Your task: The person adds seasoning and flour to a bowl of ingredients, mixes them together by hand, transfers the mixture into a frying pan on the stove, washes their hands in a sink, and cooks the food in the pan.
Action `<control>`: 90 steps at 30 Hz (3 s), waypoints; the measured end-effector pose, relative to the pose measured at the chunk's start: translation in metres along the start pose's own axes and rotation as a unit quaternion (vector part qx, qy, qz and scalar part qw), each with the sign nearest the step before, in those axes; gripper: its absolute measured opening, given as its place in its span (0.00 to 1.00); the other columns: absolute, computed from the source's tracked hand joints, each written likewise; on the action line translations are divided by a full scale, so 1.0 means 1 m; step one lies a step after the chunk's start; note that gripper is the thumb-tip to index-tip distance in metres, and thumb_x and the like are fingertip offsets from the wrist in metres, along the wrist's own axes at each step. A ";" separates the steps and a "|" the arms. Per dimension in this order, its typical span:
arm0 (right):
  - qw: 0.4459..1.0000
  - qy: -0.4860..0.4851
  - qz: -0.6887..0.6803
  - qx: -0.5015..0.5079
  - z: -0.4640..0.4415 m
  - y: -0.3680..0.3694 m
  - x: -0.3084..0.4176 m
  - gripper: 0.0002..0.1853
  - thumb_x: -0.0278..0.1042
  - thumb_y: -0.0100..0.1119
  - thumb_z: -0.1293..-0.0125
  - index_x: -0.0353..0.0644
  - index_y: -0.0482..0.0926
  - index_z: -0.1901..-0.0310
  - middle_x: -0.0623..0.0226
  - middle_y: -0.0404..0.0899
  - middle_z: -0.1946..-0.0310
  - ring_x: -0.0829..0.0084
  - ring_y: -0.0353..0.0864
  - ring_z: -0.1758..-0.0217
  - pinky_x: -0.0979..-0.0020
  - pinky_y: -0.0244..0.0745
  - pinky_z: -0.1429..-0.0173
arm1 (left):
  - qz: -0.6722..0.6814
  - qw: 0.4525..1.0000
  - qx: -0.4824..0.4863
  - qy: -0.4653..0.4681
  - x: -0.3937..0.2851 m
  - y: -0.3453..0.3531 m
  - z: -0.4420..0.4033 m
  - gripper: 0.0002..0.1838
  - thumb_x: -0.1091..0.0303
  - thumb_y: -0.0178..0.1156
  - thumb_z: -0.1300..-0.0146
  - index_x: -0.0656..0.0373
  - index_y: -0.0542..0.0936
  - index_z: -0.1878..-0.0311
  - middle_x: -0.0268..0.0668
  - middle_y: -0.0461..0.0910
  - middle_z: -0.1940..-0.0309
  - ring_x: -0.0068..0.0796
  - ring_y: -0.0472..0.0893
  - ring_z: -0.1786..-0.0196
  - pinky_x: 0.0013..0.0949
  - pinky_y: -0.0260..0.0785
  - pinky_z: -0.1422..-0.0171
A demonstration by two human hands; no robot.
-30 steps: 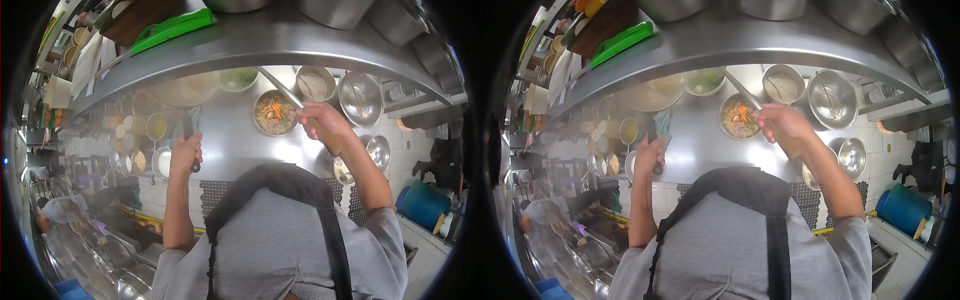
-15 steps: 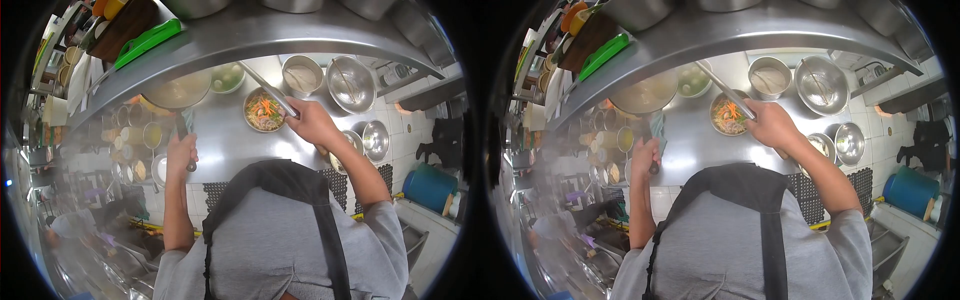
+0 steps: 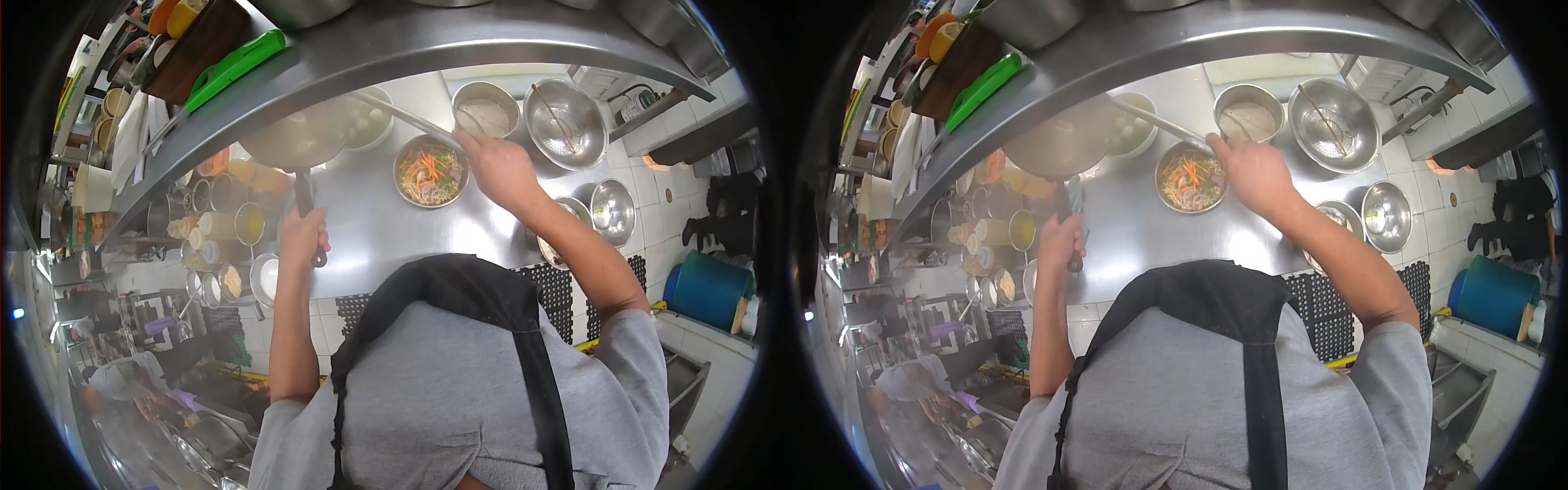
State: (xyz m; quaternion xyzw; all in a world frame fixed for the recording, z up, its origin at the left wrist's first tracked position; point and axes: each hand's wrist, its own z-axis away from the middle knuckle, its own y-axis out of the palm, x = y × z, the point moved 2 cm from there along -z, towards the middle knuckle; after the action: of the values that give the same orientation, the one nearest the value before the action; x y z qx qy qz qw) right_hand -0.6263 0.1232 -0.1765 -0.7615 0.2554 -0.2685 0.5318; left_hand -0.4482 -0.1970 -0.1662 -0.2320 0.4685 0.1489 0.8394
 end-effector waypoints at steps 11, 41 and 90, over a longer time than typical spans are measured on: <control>0.989 0.059 -0.132 0.020 0.007 -0.009 0.015 0.24 0.31 0.65 0.36 0.52 0.81 0.37 0.56 0.85 0.61 0.53 0.86 0.62 0.55 0.81 0.58 | 0.161 0.985 0.058 -0.015 0.005 -0.004 -0.007 0.06 0.70 0.59 0.31 0.53 0.72 0.65 0.24 0.62 0.82 0.18 0.66 0.83 0.27 0.60 0.80; 0.908 -0.258 -0.175 0.280 -0.099 0.205 0.325 0.27 0.36 0.65 0.39 0.44 0.79 0.37 0.45 0.79 0.41 0.48 0.76 0.34 0.50 0.72 0.29 | 0.471 0.813 -0.340 -0.046 0.185 -0.074 0.317 0.06 0.71 0.58 0.29 0.61 0.72 0.54 0.26 0.61 0.85 0.18 0.60 0.92 0.27 0.53 0.91; 0.276 -0.052 -0.257 0.925 0.226 -0.081 0.377 0.27 0.42 0.53 0.19 0.48 0.63 0.24 0.65 0.77 0.61 0.73 0.76 0.71 0.70 0.74 0.70 | 0.583 0.549 -0.596 0.066 0.222 0.190 0.541 0.10 0.70 0.62 0.32 0.54 0.68 0.61 0.25 0.67 0.82 0.16 0.68 0.84 0.29 0.67 0.81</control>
State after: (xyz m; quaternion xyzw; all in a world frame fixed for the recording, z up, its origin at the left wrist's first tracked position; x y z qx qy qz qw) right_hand -0.1907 0.0451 -0.1131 0.2025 -0.4008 -0.4074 0.7952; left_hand -0.0343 0.2573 -0.1581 -0.3643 0.3586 0.8348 0.2046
